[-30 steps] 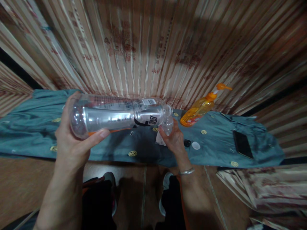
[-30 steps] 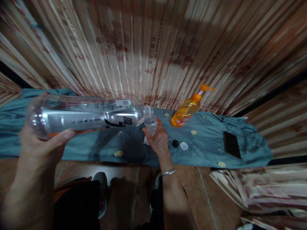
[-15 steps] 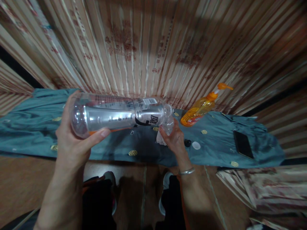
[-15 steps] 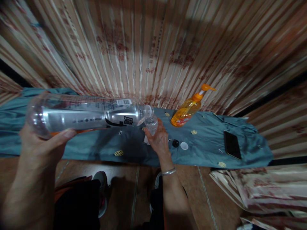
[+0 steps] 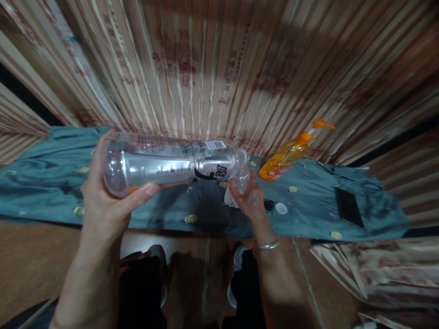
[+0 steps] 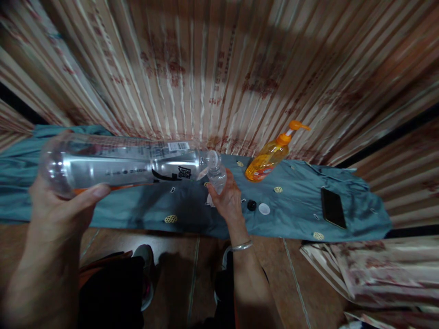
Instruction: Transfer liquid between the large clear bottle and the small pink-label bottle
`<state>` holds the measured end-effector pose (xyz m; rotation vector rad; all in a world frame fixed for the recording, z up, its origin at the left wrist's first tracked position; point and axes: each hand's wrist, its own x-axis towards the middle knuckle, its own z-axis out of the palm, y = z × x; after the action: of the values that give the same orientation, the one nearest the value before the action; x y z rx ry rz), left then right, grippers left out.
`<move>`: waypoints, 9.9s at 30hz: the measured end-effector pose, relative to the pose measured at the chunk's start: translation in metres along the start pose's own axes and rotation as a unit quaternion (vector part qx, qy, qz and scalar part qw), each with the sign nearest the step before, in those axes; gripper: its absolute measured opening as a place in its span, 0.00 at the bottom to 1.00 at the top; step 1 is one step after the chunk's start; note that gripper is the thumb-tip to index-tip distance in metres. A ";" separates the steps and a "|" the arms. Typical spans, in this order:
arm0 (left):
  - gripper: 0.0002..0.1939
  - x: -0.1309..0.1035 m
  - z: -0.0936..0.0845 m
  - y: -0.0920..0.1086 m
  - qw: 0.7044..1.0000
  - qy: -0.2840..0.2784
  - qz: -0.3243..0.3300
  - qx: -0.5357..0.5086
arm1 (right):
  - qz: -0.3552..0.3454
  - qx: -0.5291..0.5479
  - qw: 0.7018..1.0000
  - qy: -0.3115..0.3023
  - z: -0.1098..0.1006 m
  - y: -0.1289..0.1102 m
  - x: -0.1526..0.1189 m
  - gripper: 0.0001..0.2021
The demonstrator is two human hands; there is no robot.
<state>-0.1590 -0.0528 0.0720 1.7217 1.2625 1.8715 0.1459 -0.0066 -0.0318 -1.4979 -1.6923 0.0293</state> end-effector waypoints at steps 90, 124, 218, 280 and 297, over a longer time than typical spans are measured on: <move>0.48 0.002 0.002 -0.014 0.994 0.076 -0.052 -0.063 | 0.001 0.031 0.999 -0.030 0.001 -0.002 0.001 0.34; 0.47 0.008 0.011 -0.004 0.978 0.107 -0.126 -0.128 | 0.012 0.025 0.999 -0.033 0.001 -0.003 0.001 0.34; 0.46 0.004 0.007 -0.001 0.991 0.077 -0.065 -0.084 | 0.005 0.024 0.999 -0.023 0.001 -0.001 0.000 0.35; 0.47 0.005 0.008 0.006 0.995 0.072 -0.045 -0.050 | 0.028 0.035 0.998 -0.039 0.001 -0.003 0.000 0.35; 0.42 0.004 0.010 0.011 0.994 0.070 -0.055 -0.067 | 0.037 0.051 0.997 -0.054 -0.002 -0.003 0.001 0.35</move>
<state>-0.1474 -0.0523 0.0819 1.4460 1.2240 1.9924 0.1443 -0.0074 -0.0285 -1.5053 -1.6922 0.2361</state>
